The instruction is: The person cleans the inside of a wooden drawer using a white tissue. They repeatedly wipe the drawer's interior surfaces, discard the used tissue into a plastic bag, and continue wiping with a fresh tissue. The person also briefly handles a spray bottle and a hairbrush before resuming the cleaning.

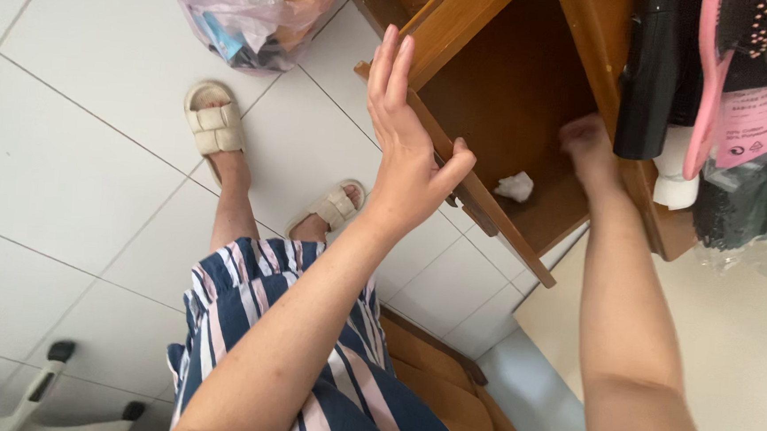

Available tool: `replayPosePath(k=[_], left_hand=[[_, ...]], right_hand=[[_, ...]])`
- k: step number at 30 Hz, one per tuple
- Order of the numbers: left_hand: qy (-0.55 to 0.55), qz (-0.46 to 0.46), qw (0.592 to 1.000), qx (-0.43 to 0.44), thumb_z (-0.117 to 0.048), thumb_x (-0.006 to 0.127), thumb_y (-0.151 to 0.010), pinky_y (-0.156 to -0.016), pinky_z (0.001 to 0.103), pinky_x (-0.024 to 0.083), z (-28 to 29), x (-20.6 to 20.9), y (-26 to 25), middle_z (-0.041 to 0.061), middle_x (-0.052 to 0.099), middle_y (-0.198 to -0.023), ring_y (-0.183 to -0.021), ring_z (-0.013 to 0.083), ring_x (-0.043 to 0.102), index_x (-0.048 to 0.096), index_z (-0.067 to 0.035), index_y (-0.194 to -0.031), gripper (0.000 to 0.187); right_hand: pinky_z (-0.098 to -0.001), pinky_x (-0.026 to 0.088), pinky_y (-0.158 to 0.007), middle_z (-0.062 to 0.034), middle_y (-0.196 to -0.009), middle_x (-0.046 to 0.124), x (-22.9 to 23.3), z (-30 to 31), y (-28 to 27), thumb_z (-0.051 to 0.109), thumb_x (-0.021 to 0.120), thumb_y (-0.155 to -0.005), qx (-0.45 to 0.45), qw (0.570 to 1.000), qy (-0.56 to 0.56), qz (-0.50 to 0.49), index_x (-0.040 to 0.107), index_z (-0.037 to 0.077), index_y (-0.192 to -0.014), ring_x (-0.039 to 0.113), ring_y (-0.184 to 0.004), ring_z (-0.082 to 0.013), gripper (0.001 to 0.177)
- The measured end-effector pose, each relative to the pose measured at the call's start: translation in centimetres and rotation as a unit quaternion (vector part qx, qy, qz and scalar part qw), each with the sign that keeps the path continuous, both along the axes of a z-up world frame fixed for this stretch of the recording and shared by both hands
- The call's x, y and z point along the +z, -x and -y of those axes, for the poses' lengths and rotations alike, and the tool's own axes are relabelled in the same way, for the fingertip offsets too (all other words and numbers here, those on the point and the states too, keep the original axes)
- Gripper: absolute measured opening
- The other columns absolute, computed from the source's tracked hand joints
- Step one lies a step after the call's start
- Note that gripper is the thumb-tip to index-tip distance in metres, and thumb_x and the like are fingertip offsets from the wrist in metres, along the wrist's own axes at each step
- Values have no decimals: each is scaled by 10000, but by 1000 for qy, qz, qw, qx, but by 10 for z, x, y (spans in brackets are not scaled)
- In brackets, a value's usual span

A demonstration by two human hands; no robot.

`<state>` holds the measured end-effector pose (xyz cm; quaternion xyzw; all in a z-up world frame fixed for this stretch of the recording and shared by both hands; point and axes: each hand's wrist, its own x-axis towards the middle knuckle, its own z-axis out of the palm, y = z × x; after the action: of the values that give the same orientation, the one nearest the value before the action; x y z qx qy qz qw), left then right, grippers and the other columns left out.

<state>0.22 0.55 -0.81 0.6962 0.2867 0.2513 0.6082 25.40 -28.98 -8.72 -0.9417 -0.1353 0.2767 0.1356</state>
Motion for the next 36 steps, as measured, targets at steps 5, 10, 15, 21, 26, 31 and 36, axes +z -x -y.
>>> replayPosePath(k=[5, 10, 15, 21, 26, 31, 36], left_hand=[[1, -9, 1000, -8, -74, 746, -852, -1372, 490, 68, 2, 1, 3, 152, 37, -1698, -1624, 339, 39, 40, -87, -1622, 1045], [2, 3, 1000, -4, -54, 729, -846, -1355, 469, 89, -3, 1, 0, 156, 36, -1699, -1627, 332, 43, 44, -81, -1621, 1034], [2, -8, 1000, -13, -56, 737, -848, -1356, 467, 98, 0, 2, 0, 159, 44, -1700, -1627, 330, 54, 57, -73, -1621, 1029], [12, -10, 1000, -12, -59, 740, -840, -1381, 467, 115, -1, 0, 1, 158, 49, -1698, -1623, 333, 59, 61, -96, -1618, 1033], [1, -8, 1000, -14, -61, 727, -846, -1373, 469, 94, -1, -1, -1, 158, 38, -1693, -1623, 325, 38, 36, -99, -1619, 1038], [-2, -13, 1000, -22, -72, 729, -867, -1390, 478, 89, -2, -1, 2, 158, 46, -1695, -1624, 326, 39, 40, -93, -1620, 1021], [-3, -4, 1000, -20, -60, 728, -867, -1388, 483, 78, -3, 0, 0, 164, 47, -1695, -1626, 329, 33, 50, -86, -1618, 1013]], right_hand=[[-337, 553, -842, -114, -1033, 740, 37, -13, 47, 19, 703, -935, 93, 996, -2, 2, 708, 59, -1089, 702, -947, -216, 158], [-378, 575, -845, -117, -1022, 740, 68, -52, 102, 61, 830, -732, 154, 970, 165, -87, 761, 70, -939, 723, -939, -267, 218], [-402, 588, -888, -149, -1039, 756, 44, -36, 100, 5, 772, -795, 218, 957, 179, -68, 754, 44, -968, 727, -988, -298, 178], [-411, 519, -917, -182, -1132, 684, -22, 10, 4, 53, 669, -891, 128, 959, 227, 111, 695, 66, -1145, 655, -1037, -308, 256], [-405, 430, -1038, -182, -1325, 597, -68, 13, -66, 116, 549, -1015, -63, 971, 69, 222, 590, 54, -1329, 563, -1217, -301, 323], [-399, 341, -1158, -181, -1519, 511, -55, 12, -46, 180, 428, -1139, -60, 969, 71, 227, 485, 41, -1513, 470, -1397, -295, 403], [-425, 524, -959, -218, -1176, 666, -20, 5, 7, 87, 535, -1050, 259, 913, 304, 85, 677, 5, -1164, 650, -1116, -333, 199]])
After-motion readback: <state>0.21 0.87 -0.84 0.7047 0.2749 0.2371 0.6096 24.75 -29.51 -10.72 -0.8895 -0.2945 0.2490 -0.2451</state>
